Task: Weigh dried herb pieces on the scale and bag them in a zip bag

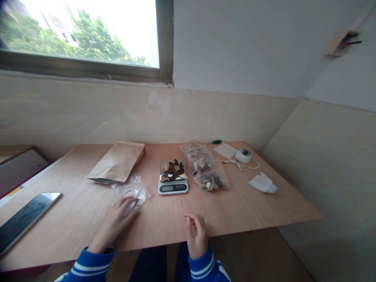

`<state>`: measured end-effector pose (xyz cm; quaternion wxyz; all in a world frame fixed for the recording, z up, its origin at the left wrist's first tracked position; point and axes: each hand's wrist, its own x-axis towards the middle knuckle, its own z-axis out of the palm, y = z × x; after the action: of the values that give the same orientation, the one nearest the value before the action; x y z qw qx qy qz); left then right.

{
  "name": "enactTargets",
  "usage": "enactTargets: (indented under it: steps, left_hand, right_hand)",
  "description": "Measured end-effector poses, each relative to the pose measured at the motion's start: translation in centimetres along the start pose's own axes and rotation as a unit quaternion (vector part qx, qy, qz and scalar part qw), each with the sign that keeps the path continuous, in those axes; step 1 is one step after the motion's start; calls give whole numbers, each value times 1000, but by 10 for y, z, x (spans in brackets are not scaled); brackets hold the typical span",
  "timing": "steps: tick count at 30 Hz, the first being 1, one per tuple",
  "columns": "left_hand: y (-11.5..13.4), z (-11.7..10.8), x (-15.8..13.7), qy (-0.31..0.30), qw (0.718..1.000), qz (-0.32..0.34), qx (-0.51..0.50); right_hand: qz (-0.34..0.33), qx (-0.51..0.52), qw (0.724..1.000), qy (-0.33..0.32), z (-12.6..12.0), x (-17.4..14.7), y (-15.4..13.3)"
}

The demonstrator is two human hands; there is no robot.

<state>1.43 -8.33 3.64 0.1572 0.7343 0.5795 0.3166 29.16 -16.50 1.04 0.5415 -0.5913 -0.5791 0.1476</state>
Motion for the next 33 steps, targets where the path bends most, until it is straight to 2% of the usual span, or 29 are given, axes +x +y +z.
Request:
enactTargets:
  steps: [3,6,9,12,14,17,24,28,33]
  left_hand:
    - [7,1,-5,-17,999,-13,34]
    - [22,1,-9,-15,999,-42,24]
    - [41,3,-21,24,995,-89,-40]
    - [61,7,-36,41,991,-58,-116]
    - [72,9,-43,48,987,-38,-150]
    - [80,10,-47,81,981,-36,-174]
    - [87,10,-37,135,976,-45,-162]
    - [98,13,-31,91,975,-16,-200]
    - [104,9,-36,75,956,-21,-283]
  right_hand:
    - [-19,31,997,-73,23,-12,-29]
    - [-31,52,988,-140,44,-13,-50]
    - [38,83,985,-146,63,-8,-62]
    - [105,148,973,-144,81,0,-72]
    - [122,186,965,-140,89,7,-78]
    - [126,208,961,-130,89,18,-82]
    - [144,205,958,-141,65,25,-82]
    - [140,239,951,-140,61,24,-92]
    - [127,240,956,-112,54,28,-94]
